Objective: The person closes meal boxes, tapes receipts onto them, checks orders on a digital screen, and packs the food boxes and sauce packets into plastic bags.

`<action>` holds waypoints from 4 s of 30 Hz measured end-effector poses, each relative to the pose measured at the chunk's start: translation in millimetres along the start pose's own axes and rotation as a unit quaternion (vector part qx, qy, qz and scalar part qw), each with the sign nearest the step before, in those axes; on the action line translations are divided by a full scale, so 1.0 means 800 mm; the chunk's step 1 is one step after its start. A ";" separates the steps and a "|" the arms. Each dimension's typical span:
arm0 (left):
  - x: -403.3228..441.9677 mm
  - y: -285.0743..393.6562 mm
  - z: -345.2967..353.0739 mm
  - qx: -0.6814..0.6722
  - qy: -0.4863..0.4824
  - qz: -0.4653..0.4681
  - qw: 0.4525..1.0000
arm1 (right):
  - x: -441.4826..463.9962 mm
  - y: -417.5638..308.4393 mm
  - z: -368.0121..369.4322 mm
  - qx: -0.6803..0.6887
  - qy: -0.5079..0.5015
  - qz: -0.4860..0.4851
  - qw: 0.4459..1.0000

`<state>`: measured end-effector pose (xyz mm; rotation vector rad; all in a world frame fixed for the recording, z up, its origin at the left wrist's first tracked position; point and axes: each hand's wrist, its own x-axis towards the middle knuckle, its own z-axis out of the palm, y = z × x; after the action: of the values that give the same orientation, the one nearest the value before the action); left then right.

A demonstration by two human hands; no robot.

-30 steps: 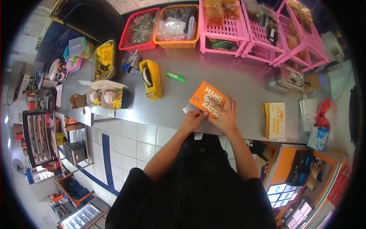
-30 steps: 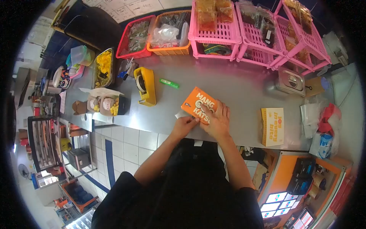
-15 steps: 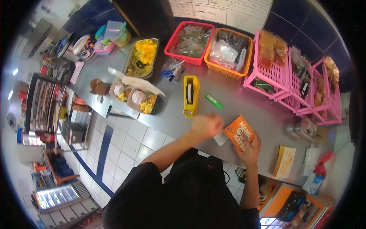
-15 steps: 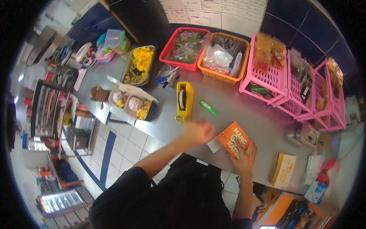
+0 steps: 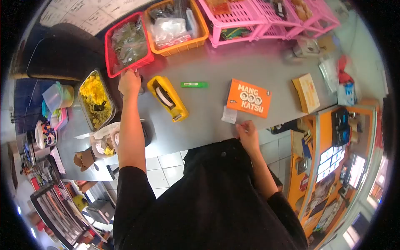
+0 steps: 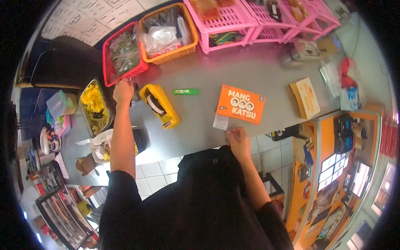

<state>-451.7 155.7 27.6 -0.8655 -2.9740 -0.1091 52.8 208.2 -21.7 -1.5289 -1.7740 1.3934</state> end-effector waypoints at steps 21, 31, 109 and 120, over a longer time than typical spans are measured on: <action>-0.363 0.177 -0.005 -0.397 -0.112 0.103 0.905 | 0.046 0.000 0.018 -0.075 -0.193 0.000 0.978; -0.351 0.239 0.049 -0.356 0.001 0.049 0.933 | 0.056 -0.023 0.011 -0.073 -0.237 0.056 0.967; -0.432 0.232 0.069 -0.531 -0.058 -0.024 0.845 | 0.064 0.009 -0.001 -0.180 -0.244 -0.089 0.949; -0.352 0.227 0.056 -0.384 -0.018 0.076 0.920 | 0.018 -0.019 -0.001 -0.028 -0.062 -0.091 0.993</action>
<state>-117.9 162.0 -23.7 -1.1383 -2.8549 -1.3262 41.3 223.3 -12.8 -1.2938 -1.9883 1.3848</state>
